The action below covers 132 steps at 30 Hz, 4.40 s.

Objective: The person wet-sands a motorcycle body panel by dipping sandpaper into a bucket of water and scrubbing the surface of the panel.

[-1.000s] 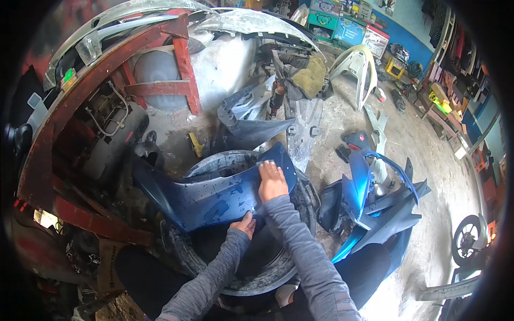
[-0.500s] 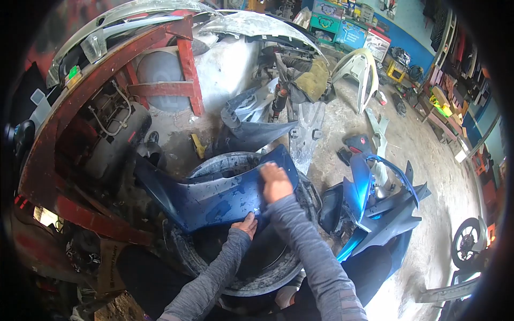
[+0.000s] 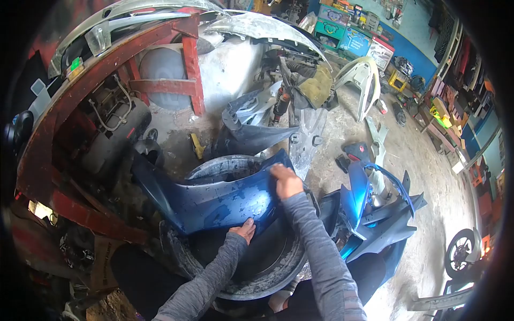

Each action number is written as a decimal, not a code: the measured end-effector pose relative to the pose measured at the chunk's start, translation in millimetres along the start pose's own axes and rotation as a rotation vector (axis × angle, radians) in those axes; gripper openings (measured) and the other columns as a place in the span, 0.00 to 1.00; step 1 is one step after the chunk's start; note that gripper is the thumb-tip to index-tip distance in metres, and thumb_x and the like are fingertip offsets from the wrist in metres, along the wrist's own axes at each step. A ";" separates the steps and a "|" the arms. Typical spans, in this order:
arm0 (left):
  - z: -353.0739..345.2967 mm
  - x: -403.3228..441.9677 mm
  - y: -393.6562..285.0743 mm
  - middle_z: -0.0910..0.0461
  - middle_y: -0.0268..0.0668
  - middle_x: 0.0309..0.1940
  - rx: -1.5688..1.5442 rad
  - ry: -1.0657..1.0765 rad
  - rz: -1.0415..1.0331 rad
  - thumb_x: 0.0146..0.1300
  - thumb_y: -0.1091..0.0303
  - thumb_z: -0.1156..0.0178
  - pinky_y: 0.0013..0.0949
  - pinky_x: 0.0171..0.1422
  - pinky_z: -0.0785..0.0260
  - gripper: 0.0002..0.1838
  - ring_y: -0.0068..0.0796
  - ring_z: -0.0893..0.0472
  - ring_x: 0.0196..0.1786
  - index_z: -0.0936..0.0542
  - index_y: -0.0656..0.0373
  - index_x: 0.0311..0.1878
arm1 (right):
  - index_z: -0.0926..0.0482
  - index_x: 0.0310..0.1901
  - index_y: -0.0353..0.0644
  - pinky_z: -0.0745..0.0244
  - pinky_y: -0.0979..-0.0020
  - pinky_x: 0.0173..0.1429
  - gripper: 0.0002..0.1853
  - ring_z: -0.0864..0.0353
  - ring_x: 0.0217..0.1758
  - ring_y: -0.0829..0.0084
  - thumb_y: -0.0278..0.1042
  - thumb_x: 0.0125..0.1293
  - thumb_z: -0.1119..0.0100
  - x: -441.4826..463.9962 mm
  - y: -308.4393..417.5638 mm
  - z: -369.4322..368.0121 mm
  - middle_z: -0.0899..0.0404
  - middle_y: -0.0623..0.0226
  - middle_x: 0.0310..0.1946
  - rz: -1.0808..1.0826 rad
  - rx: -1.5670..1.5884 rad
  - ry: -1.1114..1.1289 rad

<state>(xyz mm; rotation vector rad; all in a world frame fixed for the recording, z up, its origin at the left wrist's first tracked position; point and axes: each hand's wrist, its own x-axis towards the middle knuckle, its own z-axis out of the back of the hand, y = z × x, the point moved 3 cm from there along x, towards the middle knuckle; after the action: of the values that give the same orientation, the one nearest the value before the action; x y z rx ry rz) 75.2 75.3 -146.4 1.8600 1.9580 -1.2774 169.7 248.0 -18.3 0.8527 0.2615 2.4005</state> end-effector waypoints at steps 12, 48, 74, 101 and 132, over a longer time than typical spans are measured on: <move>-3.9 7.9 2.8 0.21 0.40 0.37 0.055 0.046 -0.078 0.53 0.68 0.31 0.35 0.51 0.29 0.13 0.33 0.22 0.42 0.25 0.63 0.34 | 0.22 0.47 0.36 0.36 0.59 0.64 0.21 0.27 0.58 0.54 0.21 0.50 0.55 -6.5 89.0 -31.5 0.24 0.51 0.51 -0.073 -0.195 -0.041; 29.3 -15.4 -47.7 0.22 0.42 0.38 -0.162 0.040 -0.169 0.56 0.80 0.38 0.45 0.55 0.25 0.07 0.34 0.21 0.43 0.25 0.68 0.37 | 0.24 0.48 0.36 0.37 0.55 0.64 0.19 0.29 0.59 0.54 0.27 0.53 0.52 -2.8 102.3 -63.1 0.26 0.51 0.54 0.013 -0.498 -0.036; 25.9 -10.4 -40.1 0.21 0.37 0.35 -0.140 0.024 -0.226 0.56 0.79 0.37 0.42 0.46 0.21 0.05 0.27 0.20 0.37 0.23 0.61 0.35 | 0.26 0.51 0.32 0.41 0.56 0.65 0.21 0.31 0.61 0.53 0.30 0.55 0.53 1.7 78.5 -58.1 0.29 0.49 0.56 -0.179 -0.511 -0.118; 23.2 -6.9 -33.4 0.23 0.40 0.39 -0.091 0.006 -0.202 0.54 0.79 0.36 0.42 0.53 0.24 0.11 0.34 0.22 0.43 0.25 0.61 0.39 | 0.28 0.52 0.33 0.41 0.55 0.66 0.22 0.34 0.63 0.53 0.27 0.53 0.52 2.3 69.1 -43.0 0.30 0.49 0.57 -0.118 -0.428 -0.153; 32.0 6.0 -39.5 0.21 0.35 0.32 0.345 -0.111 -0.143 0.55 0.72 0.33 0.41 0.41 0.22 0.10 0.29 0.21 0.36 0.24 0.58 0.38 | 0.27 0.54 0.33 0.44 0.54 0.68 0.23 0.35 0.64 0.51 0.28 0.55 0.53 -16.7 124.4 -80.8 0.31 0.49 0.58 0.098 -0.266 0.026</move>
<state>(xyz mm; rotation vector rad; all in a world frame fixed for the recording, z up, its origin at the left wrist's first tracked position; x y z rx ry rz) 25.5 64.2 -151.9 1.7628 1.9408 -1.8207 73.3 137.3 -45.2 0.7272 -0.0911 2.4665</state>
